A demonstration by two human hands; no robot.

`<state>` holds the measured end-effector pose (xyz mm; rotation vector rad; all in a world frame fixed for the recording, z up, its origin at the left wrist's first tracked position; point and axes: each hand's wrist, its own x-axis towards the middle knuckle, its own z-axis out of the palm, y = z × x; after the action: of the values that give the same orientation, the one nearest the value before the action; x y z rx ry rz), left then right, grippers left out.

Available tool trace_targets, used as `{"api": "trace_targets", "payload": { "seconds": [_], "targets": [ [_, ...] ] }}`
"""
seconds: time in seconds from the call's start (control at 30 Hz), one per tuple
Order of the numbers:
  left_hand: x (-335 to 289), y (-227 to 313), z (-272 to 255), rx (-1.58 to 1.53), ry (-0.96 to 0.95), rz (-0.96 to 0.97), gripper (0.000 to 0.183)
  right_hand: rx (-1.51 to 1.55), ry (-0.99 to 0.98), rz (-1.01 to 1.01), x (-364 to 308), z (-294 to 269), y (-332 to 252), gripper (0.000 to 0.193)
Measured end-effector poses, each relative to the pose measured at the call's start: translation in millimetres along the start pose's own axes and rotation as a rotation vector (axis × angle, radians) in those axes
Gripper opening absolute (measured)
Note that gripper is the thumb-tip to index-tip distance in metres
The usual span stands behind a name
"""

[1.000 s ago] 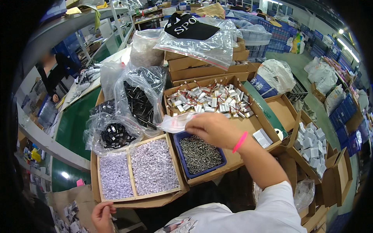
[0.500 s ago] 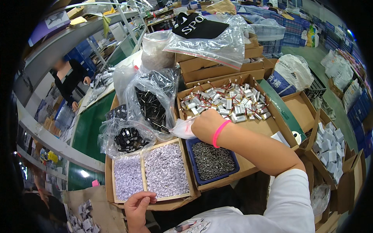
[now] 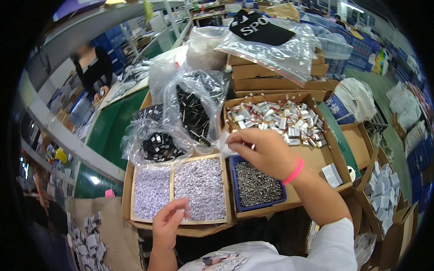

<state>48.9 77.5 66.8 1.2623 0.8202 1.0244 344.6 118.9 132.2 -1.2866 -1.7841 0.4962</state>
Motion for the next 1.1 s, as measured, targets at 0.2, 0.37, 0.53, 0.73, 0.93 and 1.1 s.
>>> {"api": "trace_targets", "payload": {
  "seconds": [0.2, 0.37, 0.53, 0.73, 0.93, 1.1],
  "targets": [
    [17, -8, 20, -0.224, 0.008, 0.007, 0.040, 0.650, -0.187, 0.285, -28, 57, -34, 0.016],
    [15, -8, 1, -0.104, 0.055, 0.011, 0.025, 0.320, -0.397, 0.231, -34, 86, -35, 0.020],
    [12, -2, -27, 0.497, -0.092, 0.151, 0.013, 0.243, -0.386, -0.038, -22, 96, -34, 0.022],
    [14, 1, -33, 0.640, -0.027, 0.323, 0.011, -0.049, -0.434, -0.134, -15, 109, -39, 0.013],
    [-1, -2, -20, 0.369, 0.290, 0.098, 0.011, -0.067, -0.325, -0.122, -11, 119, -41, 0.013],
    [-2, -10, -6, 0.076, 0.198, -0.186, 0.017, -0.157, -0.325, -0.181, -15, 125, -45, 0.013]
  ]
}}
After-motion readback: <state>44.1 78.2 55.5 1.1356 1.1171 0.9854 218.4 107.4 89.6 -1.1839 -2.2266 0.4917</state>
